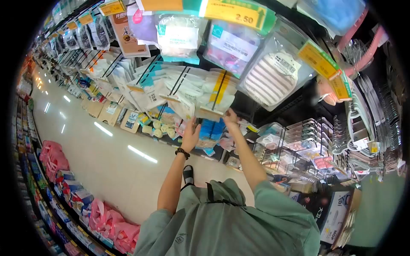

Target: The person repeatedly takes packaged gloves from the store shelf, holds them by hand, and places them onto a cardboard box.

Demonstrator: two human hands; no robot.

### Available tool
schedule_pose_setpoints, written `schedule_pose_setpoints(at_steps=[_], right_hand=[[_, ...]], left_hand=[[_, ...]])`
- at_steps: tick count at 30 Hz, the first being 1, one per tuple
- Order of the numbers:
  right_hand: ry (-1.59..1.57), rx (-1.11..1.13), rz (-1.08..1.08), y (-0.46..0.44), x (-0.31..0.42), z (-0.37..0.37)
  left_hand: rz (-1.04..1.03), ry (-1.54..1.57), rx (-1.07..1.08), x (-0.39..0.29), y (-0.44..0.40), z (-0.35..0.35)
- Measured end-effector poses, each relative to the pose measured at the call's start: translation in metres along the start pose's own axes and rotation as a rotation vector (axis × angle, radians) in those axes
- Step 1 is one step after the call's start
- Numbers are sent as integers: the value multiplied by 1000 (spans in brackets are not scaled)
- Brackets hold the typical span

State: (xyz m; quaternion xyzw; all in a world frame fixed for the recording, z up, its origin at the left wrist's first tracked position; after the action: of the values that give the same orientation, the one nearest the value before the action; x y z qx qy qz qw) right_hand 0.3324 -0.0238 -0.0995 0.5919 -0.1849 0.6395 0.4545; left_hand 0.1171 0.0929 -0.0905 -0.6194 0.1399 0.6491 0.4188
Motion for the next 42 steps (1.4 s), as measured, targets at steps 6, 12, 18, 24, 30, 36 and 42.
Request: schedule_pose_setpoints(at_steps=[6,12,18,24,30,36,42], right_hand=[[-331,67,-64,84,23,5],[-269,152,-84,155,30,18],[-526,292,-244,212,49,4],[-791,400,-434,261,-7,-7],[-1036,287,-495,289,-35,25],[-1082,173,-404,345,-55,95],[-1027,149,-331,423,-96,153]], left_hand=[[11,104,75,27,-15,-19],[298,539,256,-6,34,-14],[445,505,240,-85,90,38],[475,452,304,-109,124,49],[577,515,254,-132,133,4],[524,518,407,-167,158,-72],[422,466,580,-206,197,-152]])
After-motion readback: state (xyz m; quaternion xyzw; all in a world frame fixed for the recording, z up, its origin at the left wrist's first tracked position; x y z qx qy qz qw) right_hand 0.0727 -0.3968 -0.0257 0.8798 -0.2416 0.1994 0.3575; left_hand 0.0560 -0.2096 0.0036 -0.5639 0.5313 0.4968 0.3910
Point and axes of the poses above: each hand's wrist, its own y-axis away from the middle knuckle, its own z-axis out of the back of the hand, x = y × z, the point moved 9 cm from there along -y, towards the middle knuckle, and after that the axes turned 12 degrees about -z, right-handed, at the moved point
